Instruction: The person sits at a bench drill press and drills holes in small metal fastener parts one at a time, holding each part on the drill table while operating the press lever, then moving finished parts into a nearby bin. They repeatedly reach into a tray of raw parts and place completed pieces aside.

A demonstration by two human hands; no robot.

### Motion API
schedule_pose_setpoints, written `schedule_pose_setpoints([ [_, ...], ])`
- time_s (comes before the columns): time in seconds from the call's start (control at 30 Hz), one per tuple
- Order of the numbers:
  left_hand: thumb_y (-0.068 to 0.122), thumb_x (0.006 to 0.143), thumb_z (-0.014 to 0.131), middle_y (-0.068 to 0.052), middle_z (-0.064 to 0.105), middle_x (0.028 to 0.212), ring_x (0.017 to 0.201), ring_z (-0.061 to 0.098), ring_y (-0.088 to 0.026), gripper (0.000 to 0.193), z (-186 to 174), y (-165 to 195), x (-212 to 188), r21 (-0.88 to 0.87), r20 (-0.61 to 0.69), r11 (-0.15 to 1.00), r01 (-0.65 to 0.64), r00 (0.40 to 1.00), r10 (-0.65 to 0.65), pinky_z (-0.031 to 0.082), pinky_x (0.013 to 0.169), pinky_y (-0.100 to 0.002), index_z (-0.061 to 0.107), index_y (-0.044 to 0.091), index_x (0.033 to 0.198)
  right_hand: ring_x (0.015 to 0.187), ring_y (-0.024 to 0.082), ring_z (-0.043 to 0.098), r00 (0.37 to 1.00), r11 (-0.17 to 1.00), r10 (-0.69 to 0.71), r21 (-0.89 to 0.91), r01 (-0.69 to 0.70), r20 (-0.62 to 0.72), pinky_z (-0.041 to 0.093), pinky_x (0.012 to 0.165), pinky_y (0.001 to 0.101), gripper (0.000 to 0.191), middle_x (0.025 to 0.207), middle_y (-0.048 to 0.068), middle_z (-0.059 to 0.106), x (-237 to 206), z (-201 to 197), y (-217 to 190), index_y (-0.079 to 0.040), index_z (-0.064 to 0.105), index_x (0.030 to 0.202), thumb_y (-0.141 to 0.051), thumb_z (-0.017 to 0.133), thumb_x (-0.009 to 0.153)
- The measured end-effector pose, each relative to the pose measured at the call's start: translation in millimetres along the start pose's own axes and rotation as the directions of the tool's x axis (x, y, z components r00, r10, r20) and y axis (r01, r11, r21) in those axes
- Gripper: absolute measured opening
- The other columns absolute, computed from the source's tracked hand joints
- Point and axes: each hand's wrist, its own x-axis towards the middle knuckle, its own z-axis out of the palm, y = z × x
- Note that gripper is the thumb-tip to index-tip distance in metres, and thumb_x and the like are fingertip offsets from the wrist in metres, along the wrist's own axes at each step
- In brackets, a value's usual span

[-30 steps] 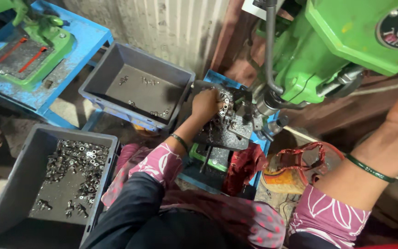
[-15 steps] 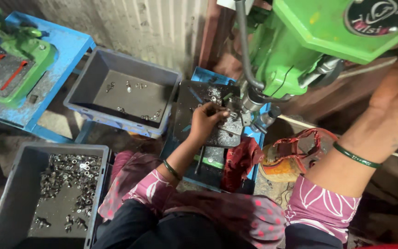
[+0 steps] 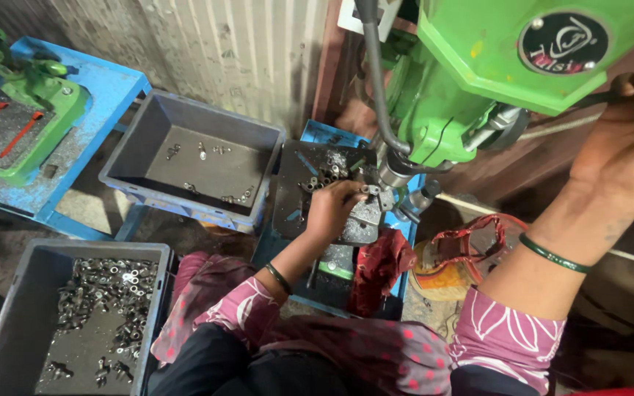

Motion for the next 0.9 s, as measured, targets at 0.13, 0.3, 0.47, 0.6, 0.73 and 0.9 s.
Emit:
schedule_pose_setpoints([
  [0.13,0.031,0.089,0.075,-0.011,0.075,0.096,0.085,0.072,-0.032,0.025,6,-5,5,0.199,0.010,0.972,-0.129,0.992,0.130,0.056,0.072,-0.041,0.076,0.011,0.103,0.065,0.014,0.037,1.000,1.000,0.007,0.009,-0.007,-0.001,0.042,0.076,0.0306,0.041,0.071,0.002,0.033,1,-5,6,-0.010,0.034,0.085,-0.038,0.052,0.108],
  [0.3,0.039,0.091,0.069,-0.008,0.070,0.087,0.081,0.070,-0.030,0.027,14,-10,4,0.371,0.046,0.902,-0.221,0.974,0.220,0.054,0.069,-0.042,0.071,0.014,0.100,0.065,0.014,0.036,0.999,1.000,0.013,0.014,-0.013,-0.029,0.041,0.074,0.0306,0.041,0.070,0.002,0.033,-9,-9,12,-0.010,0.034,0.084,-0.038,0.051,0.109],
  [0.47,0.036,0.092,0.070,-0.008,0.068,0.083,0.080,0.070,-0.030,0.025,17,-5,1,0.426,0.069,0.881,-0.207,0.978,0.196,0.054,0.072,-0.042,0.071,0.012,0.097,0.064,0.015,0.036,0.996,0.999,-0.054,-0.005,0.054,-0.077,0.041,0.073,0.0306,0.042,0.069,0.003,0.033,-52,-5,10,-0.010,0.034,0.084,-0.039,0.051,0.109],
  [0.6,0.032,0.089,0.072,-0.008,0.068,0.085,0.082,0.069,-0.030,0.025,14,3,2,0.361,0.024,0.911,-0.199,0.979,0.204,0.054,0.072,-0.042,0.072,0.011,0.102,0.064,0.015,0.036,0.986,0.991,-0.131,-0.009,0.131,-0.108,0.040,0.073,0.0307,0.042,0.068,0.003,0.033,-83,4,10,-0.010,0.034,0.083,-0.039,0.051,0.109],
  [0.73,0.029,0.089,0.074,-0.008,0.068,0.086,0.083,0.069,-0.030,0.020,8,6,2,0.266,-0.034,0.941,-0.210,0.973,0.227,0.054,0.073,-0.042,0.072,0.012,0.099,0.063,0.015,0.035,0.973,0.981,-0.192,-0.017,0.191,-0.132,0.040,0.072,0.0307,0.042,0.068,0.003,0.033,-93,13,5,-0.010,0.034,0.083,-0.039,0.050,0.109],
  [0.9,0.027,0.089,0.073,-0.007,0.067,0.085,0.081,0.068,-0.030,0.022,7,8,0,0.331,-0.033,0.916,-0.225,0.968,0.250,0.052,0.069,-0.043,0.072,0.010,0.103,0.063,0.016,0.035,0.965,0.975,-0.222,-0.022,0.221,-0.137,0.040,0.071,0.0307,0.043,0.067,0.003,0.033,-87,16,-5,-0.009,0.035,0.082,-0.039,0.050,0.109],
])
